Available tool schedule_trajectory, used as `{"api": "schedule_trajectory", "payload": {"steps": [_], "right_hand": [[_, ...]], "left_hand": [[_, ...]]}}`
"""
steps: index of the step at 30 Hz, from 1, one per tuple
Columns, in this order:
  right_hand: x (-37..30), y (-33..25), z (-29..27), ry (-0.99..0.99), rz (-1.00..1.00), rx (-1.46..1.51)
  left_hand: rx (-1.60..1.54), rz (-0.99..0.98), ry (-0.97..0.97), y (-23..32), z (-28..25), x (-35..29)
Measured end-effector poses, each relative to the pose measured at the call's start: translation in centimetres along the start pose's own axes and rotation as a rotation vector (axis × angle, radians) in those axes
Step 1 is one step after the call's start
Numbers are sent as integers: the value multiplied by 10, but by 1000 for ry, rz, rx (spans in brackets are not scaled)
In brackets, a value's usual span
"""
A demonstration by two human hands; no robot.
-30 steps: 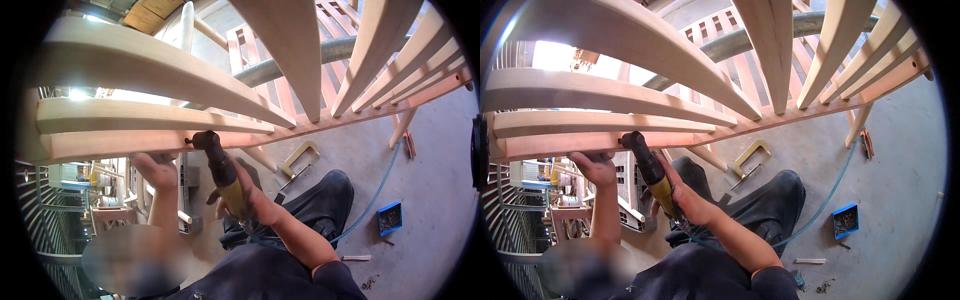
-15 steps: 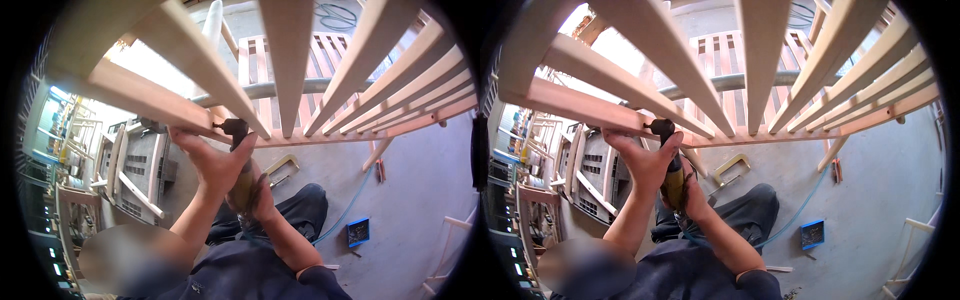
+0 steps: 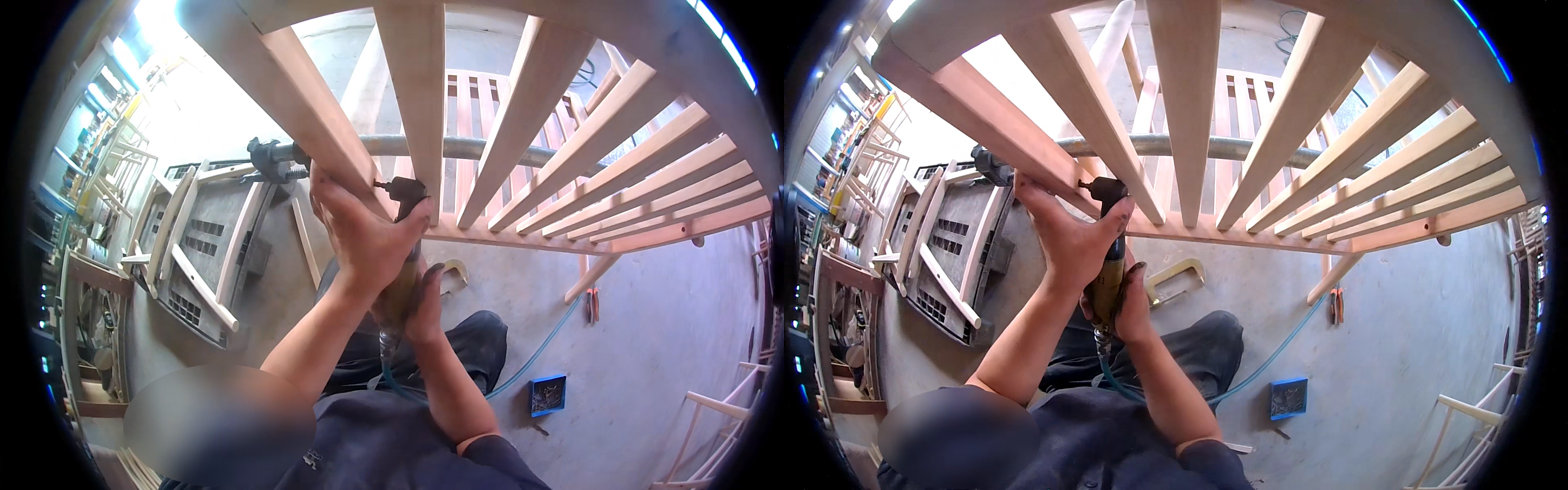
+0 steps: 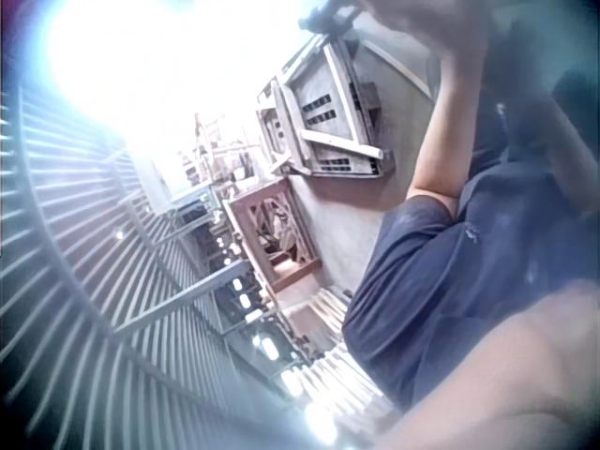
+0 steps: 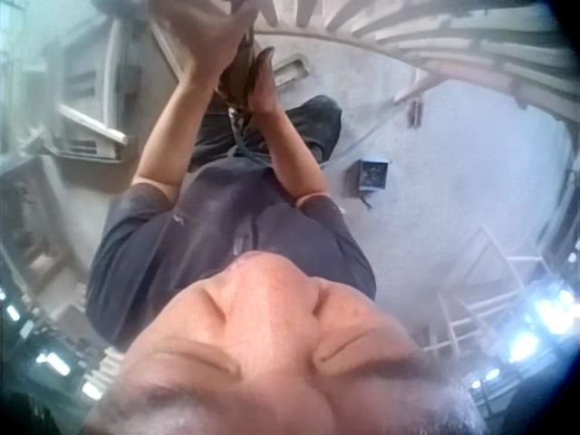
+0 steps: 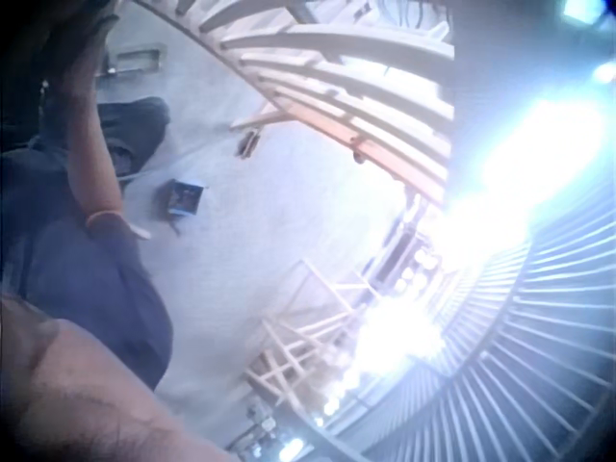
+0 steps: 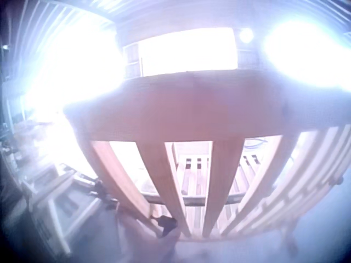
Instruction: The person assembles a wooden chair in a workshop. They use a hammer to fit wooden slats into the chair frame, then use a cordless drill to secure the armrests and legs with screws. Finally, they use a clamp to hold the chair steady while driving additional screws.
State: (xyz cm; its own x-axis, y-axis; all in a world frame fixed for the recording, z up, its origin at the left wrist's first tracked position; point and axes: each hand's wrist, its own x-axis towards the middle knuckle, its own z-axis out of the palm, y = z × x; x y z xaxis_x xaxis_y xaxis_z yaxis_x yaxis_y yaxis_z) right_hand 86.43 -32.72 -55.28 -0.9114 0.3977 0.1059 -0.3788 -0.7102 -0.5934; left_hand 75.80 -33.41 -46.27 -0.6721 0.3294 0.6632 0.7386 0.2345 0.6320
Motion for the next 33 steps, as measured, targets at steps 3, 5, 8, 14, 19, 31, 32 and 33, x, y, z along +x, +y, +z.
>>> {"api": "schedule_trajectory", "payload": {"steps": [3, 5, 8, 14, 19, 31, 32, 33], "right_hand": [[3, 5, 5, 18, -54, 29], [3, 4, 8, 18, -79, 68], [5, 14, 0, 153, 58, 158], [4, 7, 4, 55, 2, -37], [8, 2, 9, 70, -29, -85], [12, -1, 8, 36, -26, -123], [12, -1, 8, 16, -35, -134], [13, -1, 9, 29, -35, -132]], "left_hand": [[20, -10, 5, 1, 0, -1], [7, 22, 21, -2, 1, -1], [0, 33, 30, -1, 2, -1], [-9, 41, 31, -3, 1, -1], [13, 52, 31, -5, 1, -1], [29, 69, 18, -7, 1, -1], [11, 67, 36, -10, 3, -2], [-7, 64, 54, -13, 5, -3]]}}
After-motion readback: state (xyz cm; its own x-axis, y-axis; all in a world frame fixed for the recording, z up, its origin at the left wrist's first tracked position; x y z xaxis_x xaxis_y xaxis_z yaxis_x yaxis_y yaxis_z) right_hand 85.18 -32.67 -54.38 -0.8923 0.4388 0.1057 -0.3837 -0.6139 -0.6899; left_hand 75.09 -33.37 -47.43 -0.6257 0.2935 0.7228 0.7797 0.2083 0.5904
